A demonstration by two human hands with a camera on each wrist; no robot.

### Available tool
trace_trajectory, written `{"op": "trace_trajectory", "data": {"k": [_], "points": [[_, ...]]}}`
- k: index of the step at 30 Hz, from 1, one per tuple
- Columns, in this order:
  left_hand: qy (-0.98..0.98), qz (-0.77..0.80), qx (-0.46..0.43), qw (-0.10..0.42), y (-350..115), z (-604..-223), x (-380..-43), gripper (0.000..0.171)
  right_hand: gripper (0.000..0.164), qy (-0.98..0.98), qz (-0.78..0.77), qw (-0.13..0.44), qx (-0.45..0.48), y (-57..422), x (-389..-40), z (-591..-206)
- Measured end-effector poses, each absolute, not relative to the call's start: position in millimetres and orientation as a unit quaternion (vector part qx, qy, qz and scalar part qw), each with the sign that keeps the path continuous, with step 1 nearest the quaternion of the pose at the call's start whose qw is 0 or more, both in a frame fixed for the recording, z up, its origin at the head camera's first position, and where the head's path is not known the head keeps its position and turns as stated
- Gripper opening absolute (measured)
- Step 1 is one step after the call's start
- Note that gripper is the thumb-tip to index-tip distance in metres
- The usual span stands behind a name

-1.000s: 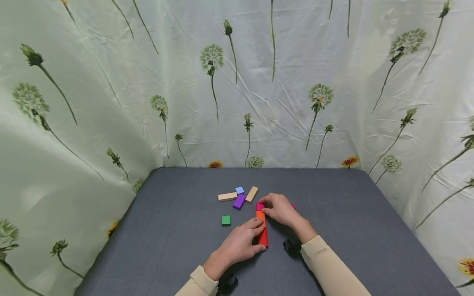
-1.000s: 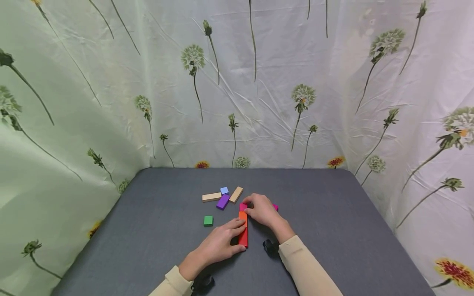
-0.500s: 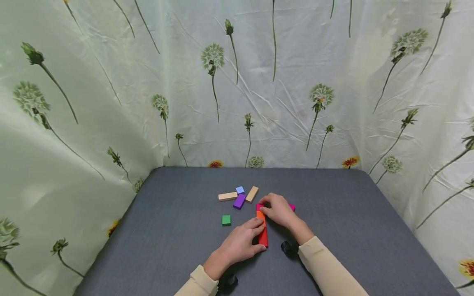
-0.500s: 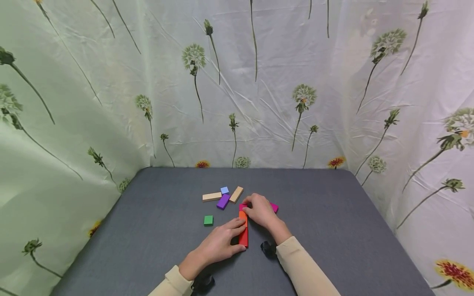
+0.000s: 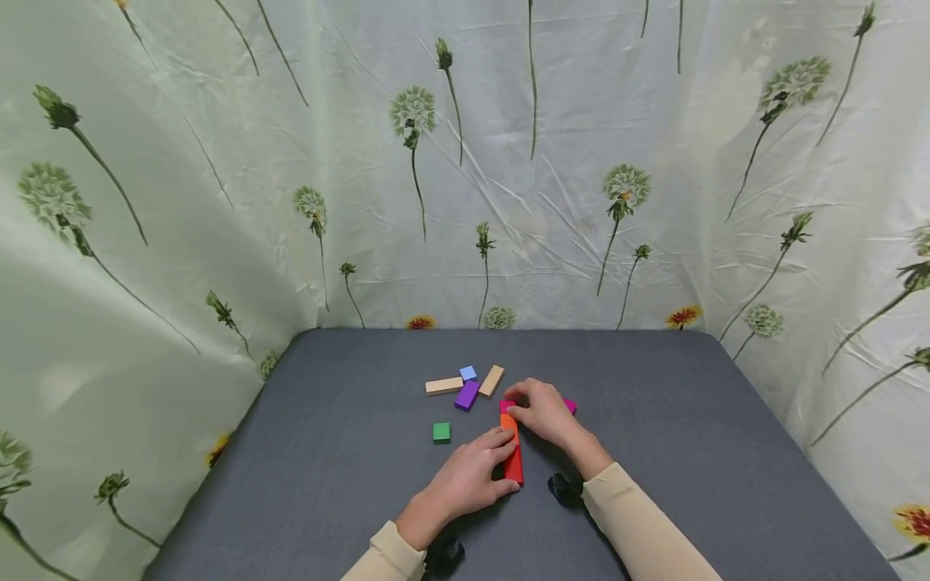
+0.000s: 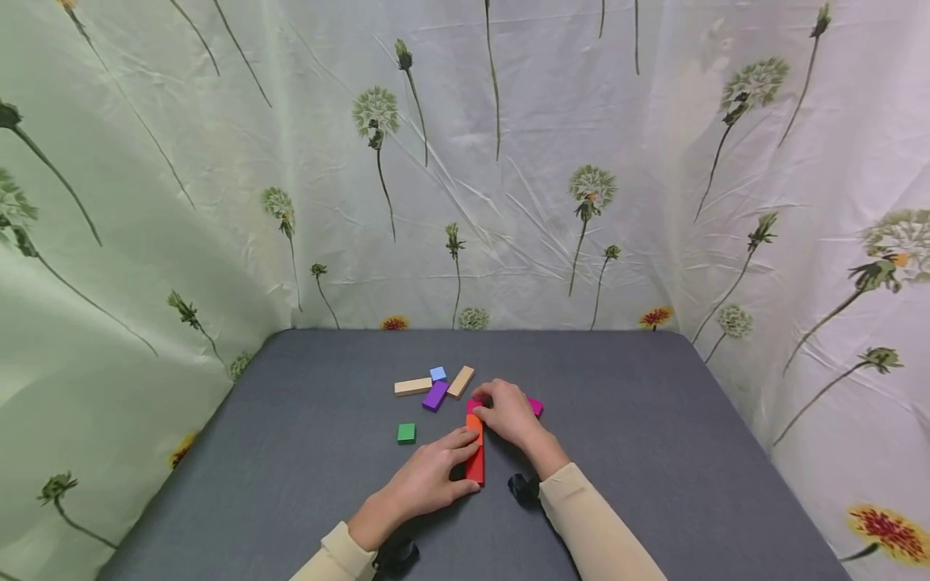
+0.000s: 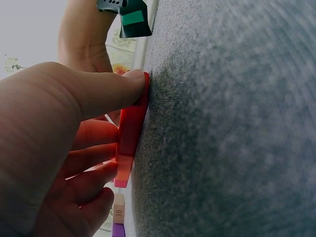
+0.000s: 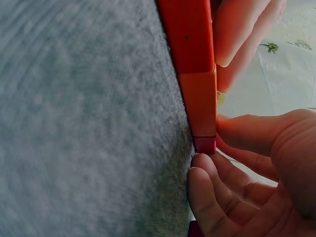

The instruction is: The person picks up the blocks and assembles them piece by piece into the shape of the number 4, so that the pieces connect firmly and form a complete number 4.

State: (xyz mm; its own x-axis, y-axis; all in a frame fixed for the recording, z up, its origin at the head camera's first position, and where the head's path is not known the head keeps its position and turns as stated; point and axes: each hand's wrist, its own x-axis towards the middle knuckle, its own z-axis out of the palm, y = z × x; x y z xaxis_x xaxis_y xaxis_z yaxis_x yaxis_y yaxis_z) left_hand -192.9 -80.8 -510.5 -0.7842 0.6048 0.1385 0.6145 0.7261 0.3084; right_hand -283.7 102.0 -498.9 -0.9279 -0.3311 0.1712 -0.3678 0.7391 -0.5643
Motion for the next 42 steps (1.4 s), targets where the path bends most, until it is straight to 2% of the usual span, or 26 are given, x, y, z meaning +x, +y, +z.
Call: {"op": "trace_trajectory", "data": {"k": [16, 29, 42], "points": [[-0.93, -0.173, -0.324, 0.012, -82.7, -509.7, -192.5, 0.064, 0.021, -0.934, 0.309, 0.01, 0.179, 101.7, -282.6, -498.2], [-0.929, -0.174, -0.326, 0.011, -80.5, -509.8, -191.5, 0.063, 0.018, -0.935, 0.304, 0.023, 0.182, 105.4, -281.8, -497.2], [-0.927, -0.186, -0.325, 0.009, -80.2, -509.4, -192.5, 0.065, 0.028, -0.94, 0.304, 0.017, 0.154, 122.2, -272.8, -471.3]]}}
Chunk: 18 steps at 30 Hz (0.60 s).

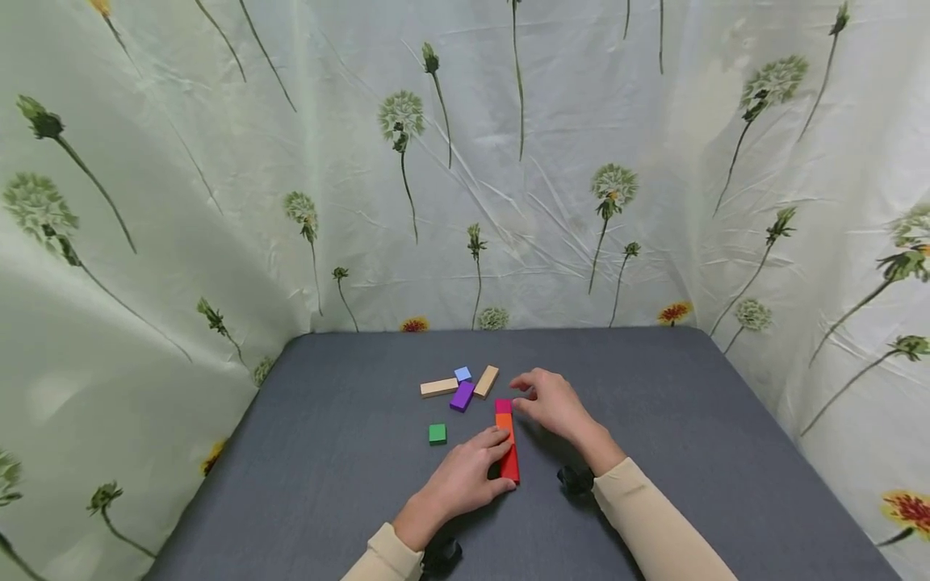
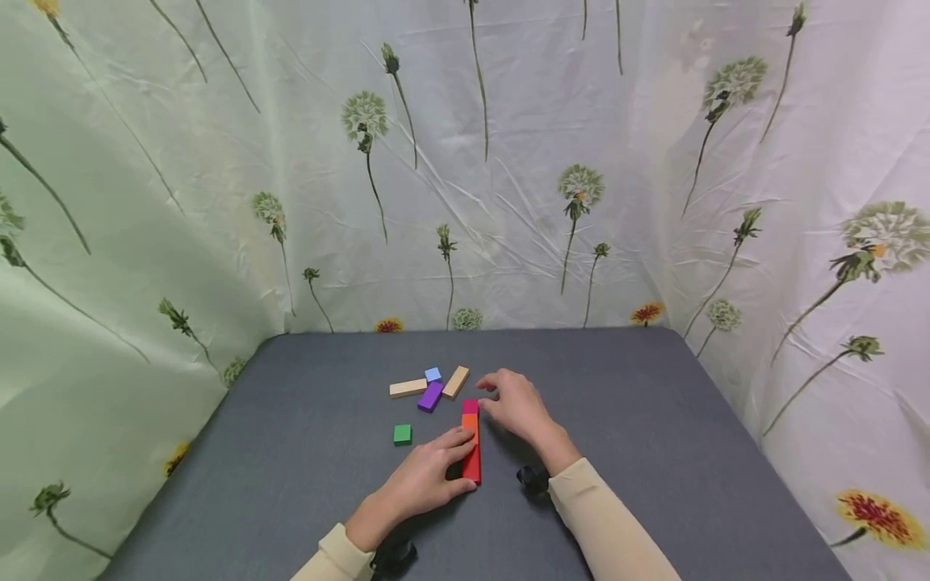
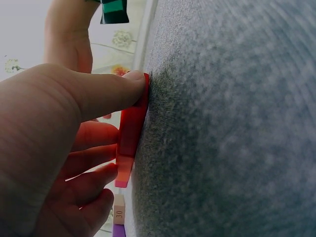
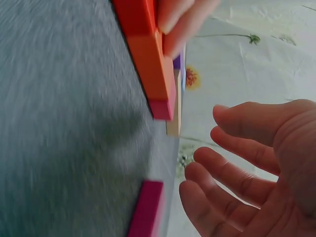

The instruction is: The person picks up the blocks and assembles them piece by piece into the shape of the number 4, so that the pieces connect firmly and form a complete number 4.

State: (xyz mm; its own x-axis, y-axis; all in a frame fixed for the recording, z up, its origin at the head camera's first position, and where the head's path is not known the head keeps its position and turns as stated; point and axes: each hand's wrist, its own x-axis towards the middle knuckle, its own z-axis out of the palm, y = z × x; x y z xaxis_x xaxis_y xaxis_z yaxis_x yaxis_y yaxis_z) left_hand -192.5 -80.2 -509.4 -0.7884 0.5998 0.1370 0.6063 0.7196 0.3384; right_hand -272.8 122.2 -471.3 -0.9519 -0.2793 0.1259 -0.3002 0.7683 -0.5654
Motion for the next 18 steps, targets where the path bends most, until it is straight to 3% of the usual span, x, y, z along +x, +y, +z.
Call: {"op": "trace_trajectory", "data": {"k": [18], "points": [[-0.931, -0.183, -0.316, 0.006, -80.6, -508.4, -190.8, 0.065, 0.039, -0.967, 0.221, 0.022, 0.127, 161.1, -278.3, -476.1]]}}
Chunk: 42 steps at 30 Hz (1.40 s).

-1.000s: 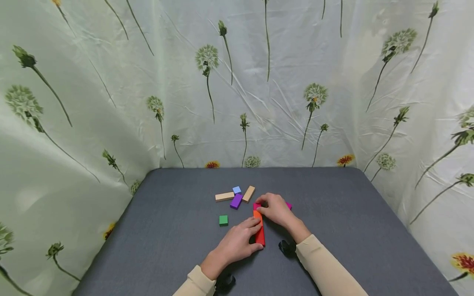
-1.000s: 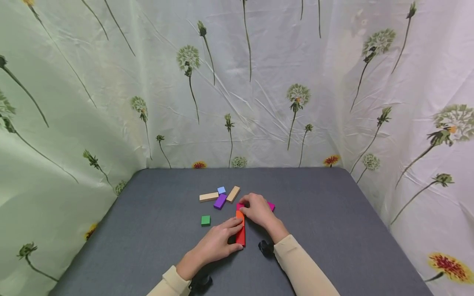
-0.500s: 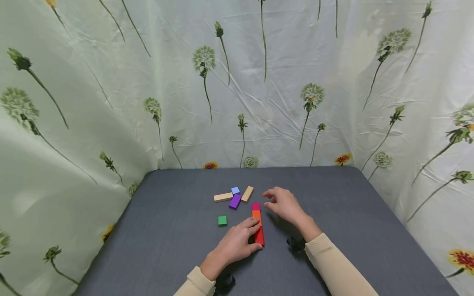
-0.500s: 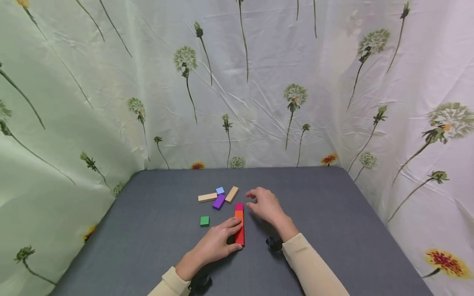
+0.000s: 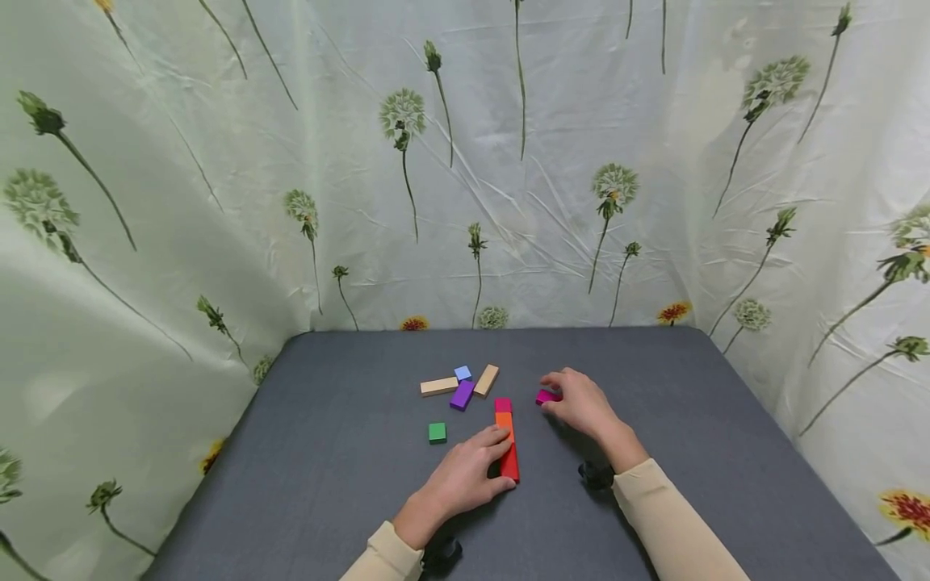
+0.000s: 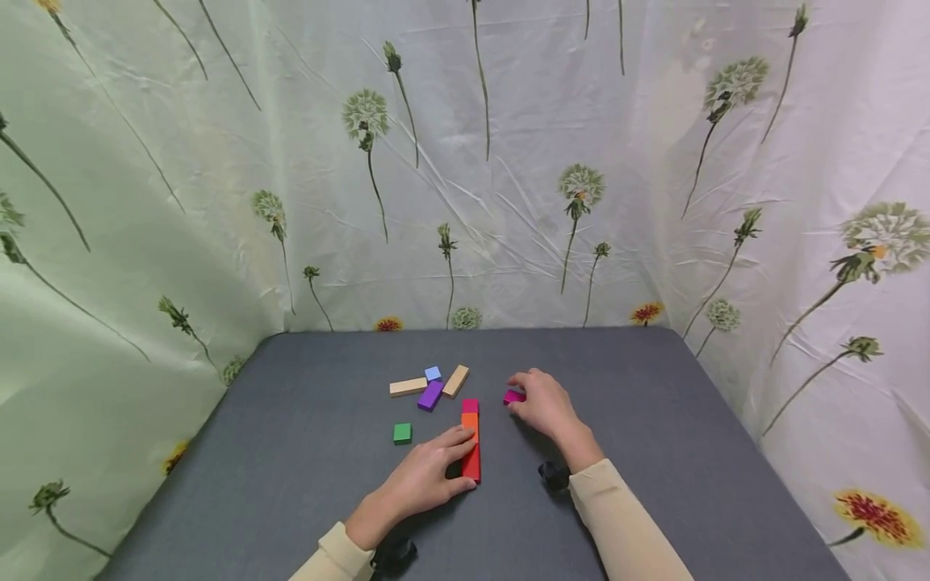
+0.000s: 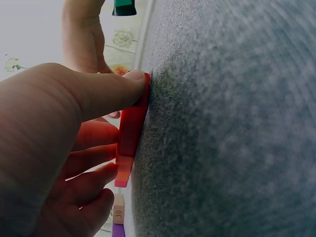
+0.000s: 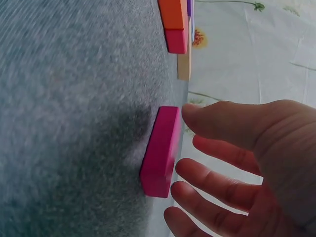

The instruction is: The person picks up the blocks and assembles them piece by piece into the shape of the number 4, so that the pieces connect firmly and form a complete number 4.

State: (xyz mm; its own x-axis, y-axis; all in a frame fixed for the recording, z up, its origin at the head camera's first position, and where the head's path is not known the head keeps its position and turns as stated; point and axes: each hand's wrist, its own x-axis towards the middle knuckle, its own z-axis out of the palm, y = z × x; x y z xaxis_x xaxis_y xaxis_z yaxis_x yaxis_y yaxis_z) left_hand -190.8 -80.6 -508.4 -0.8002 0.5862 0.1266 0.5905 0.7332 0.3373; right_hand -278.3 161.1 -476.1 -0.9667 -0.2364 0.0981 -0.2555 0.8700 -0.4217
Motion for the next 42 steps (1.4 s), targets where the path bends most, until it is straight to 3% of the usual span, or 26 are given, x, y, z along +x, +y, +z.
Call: {"op": "trace_trajectory", "data": {"k": [19, 42], "points": [[-0.93, -0.188, -0.315, -0.003, -80.6, -512.8, -186.7, 0.064, 0.029, -0.964, 0.223, 0.037, 0.139, 171.7, -280.6, -496.8], [-0.931, -0.192, -0.31, 0.006, -81.9, -513.6, -190.6, 0.063, 0.027, -0.961, 0.238, 0.03, 0.138, 168.8, -284.9, -492.1]]}}
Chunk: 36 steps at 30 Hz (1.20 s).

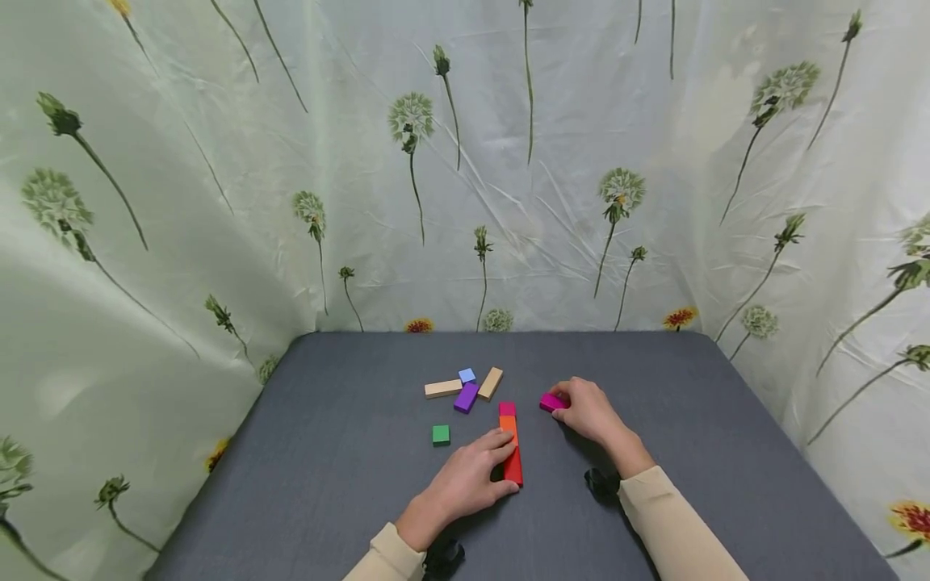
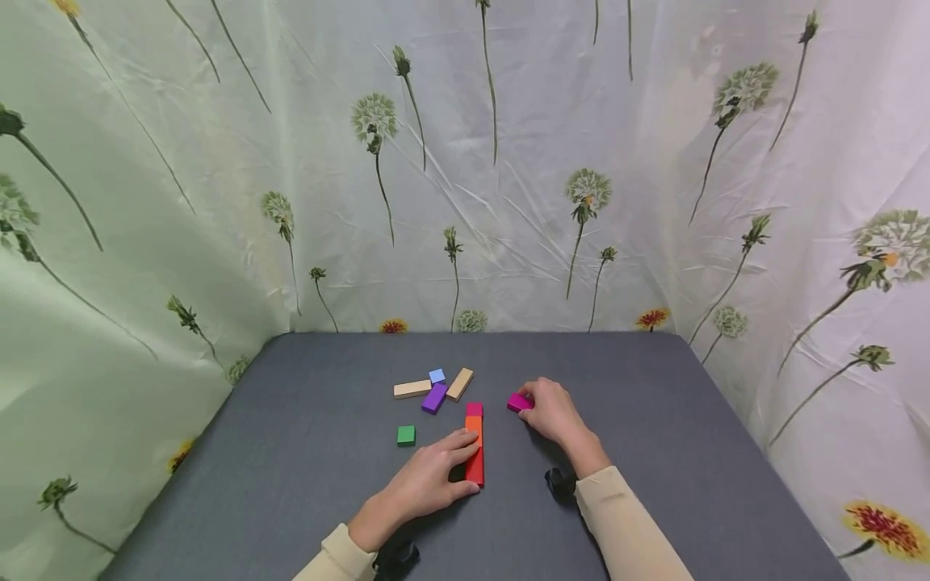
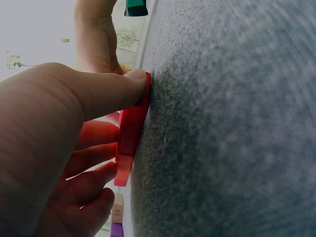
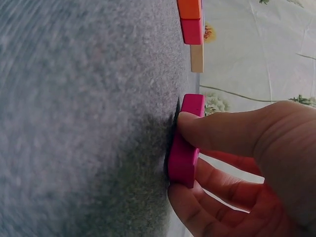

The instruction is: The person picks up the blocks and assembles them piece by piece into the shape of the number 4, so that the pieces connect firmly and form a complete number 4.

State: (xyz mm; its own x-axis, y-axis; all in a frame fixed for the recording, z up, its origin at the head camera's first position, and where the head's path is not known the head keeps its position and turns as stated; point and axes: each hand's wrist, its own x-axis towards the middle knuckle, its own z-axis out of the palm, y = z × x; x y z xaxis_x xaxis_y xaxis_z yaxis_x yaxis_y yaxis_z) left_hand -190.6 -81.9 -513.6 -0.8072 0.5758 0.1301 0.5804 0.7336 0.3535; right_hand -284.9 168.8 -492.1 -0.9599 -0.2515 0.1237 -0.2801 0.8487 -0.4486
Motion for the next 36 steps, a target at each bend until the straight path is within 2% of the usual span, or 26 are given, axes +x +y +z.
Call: {"op": "trace_trajectory", "data": {"k": [11, 36], "points": [[-0.93, -0.191, -0.313, 0.019, -86.7, -510.9, -193.4, 0.065, 0.029, -0.954, 0.245, 0.052, 0.164, 154.2, -281.4, -484.4], [-0.931, -0.195, -0.31, 0.0, -81.6, -512.4, -191.9, 0.065, 0.032, -0.959, 0.213, 0.035, 0.184, 129.8, -273.4, -494.6]]}}
